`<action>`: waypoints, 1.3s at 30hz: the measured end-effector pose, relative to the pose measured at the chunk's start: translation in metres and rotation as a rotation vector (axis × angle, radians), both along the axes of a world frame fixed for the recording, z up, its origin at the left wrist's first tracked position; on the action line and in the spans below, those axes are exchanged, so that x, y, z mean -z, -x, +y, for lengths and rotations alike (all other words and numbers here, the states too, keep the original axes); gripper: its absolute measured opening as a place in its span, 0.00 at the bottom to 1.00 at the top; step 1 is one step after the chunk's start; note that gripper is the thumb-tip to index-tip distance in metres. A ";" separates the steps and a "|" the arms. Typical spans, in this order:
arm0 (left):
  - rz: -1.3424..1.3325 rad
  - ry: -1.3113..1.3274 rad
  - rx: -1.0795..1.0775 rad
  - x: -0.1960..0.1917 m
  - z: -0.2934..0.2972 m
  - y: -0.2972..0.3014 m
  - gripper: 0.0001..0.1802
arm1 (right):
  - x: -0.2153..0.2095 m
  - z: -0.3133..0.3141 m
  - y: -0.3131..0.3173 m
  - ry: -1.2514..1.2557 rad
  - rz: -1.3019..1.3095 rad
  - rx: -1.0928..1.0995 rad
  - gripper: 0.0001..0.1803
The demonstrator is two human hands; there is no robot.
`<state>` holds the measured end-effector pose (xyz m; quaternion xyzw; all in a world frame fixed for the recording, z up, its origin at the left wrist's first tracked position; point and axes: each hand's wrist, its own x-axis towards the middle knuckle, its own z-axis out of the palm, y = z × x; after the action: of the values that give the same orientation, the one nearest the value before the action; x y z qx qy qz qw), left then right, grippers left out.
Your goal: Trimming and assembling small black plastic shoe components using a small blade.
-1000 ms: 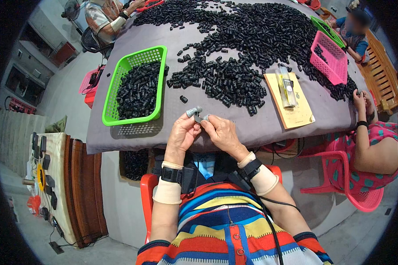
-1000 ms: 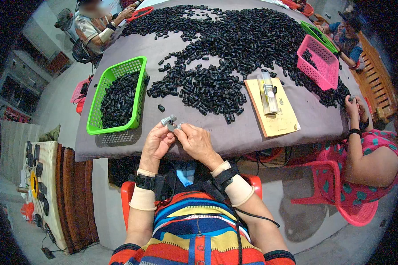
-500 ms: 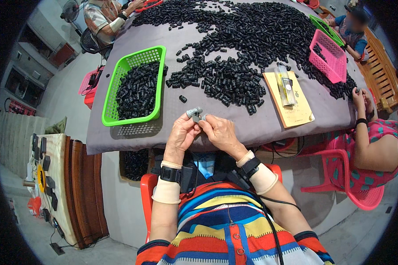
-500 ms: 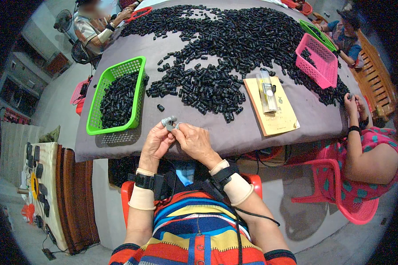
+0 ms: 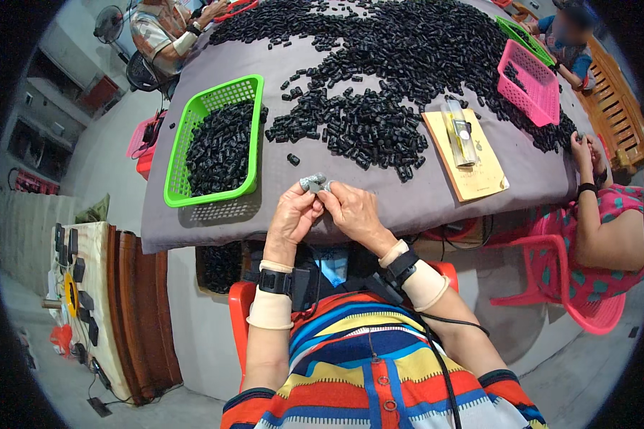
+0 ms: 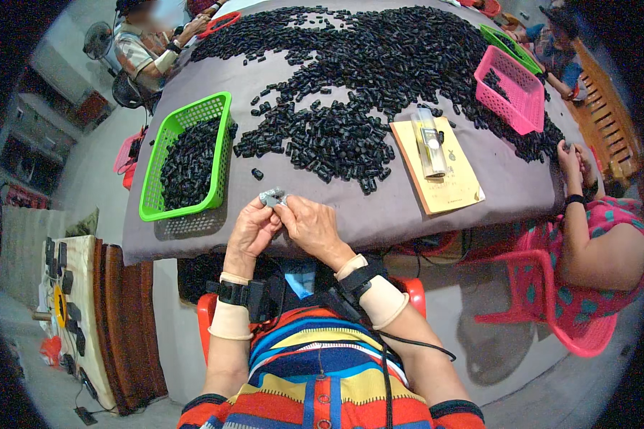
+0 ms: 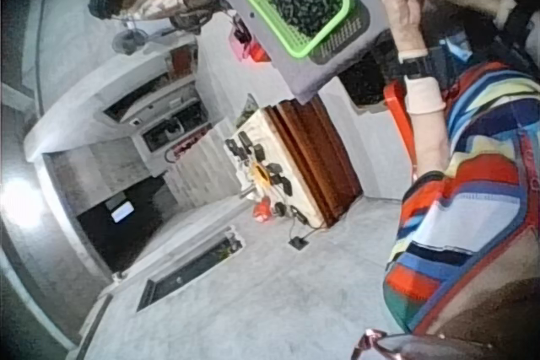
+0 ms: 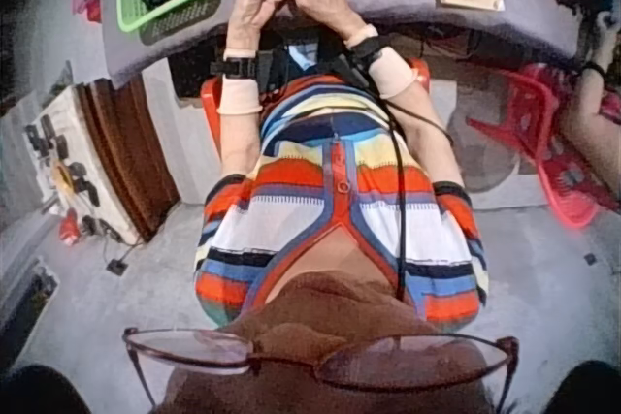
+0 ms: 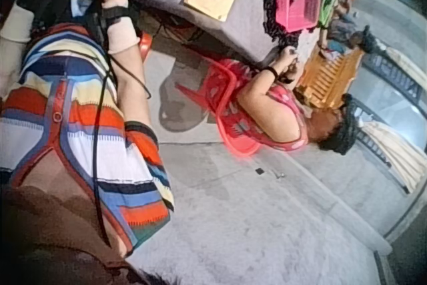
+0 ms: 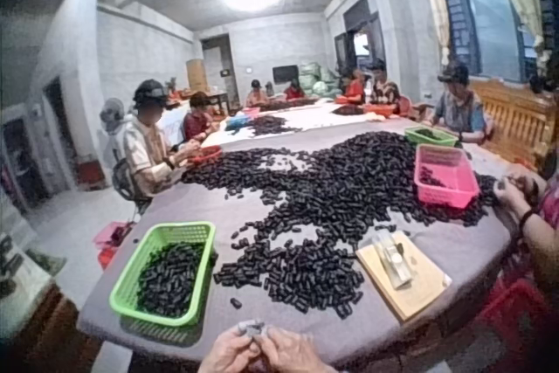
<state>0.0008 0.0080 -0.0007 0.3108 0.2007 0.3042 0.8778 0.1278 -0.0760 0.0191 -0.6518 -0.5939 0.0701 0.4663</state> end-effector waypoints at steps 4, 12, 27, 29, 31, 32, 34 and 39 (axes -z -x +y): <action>0.002 0.011 -0.018 0.001 0.000 -0.001 0.14 | 0.003 -0.004 -0.004 -0.019 -0.002 -0.034 0.13; -0.021 0.037 -0.031 0.002 0.000 0.000 0.14 | 0.001 -0.005 -0.005 -0.027 0.021 -0.076 0.13; 0.000 0.044 -0.018 -0.002 -0.001 0.001 0.14 | 0.005 -0.002 -0.001 -0.039 -0.015 -0.026 0.13; 0.001 0.051 -0.023 -0.002 -0.001 0.000 0.14 | 0.005 -0.002 -0.001 -0.045 -0.013 -0.022 0.13; 0.001 0.059 -0.028 -0.001 0.000 -0.001 0.14 | 0.004 -0.003 -0.003 -0.049 -0.013 -0.017 0.13; 0.010 0.052 -0.031 -0.001 0.000 -0.001 0.13 | 0.004 -0.004 -0.004 -0.039 -0.004 -0.040 0.13; 0.018 0.045 -0.034 -0.001 0.000 -0.001 0.13 | 0.004 -0.004 -0.004 -0.029 0.003 -0.064 0.12; -0.020 0.044 -0.051 -0.006 -0.004 -0.002 0.12 | 0.003 -0.002 -0.002 -0.083 0.050 -0.021 0.13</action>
<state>0.0030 0.0043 0.0052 0.2832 0.2063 0.3250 0.8784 0.1298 -0.0775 0.0164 -0.6237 -0.5912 0.0665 0.5070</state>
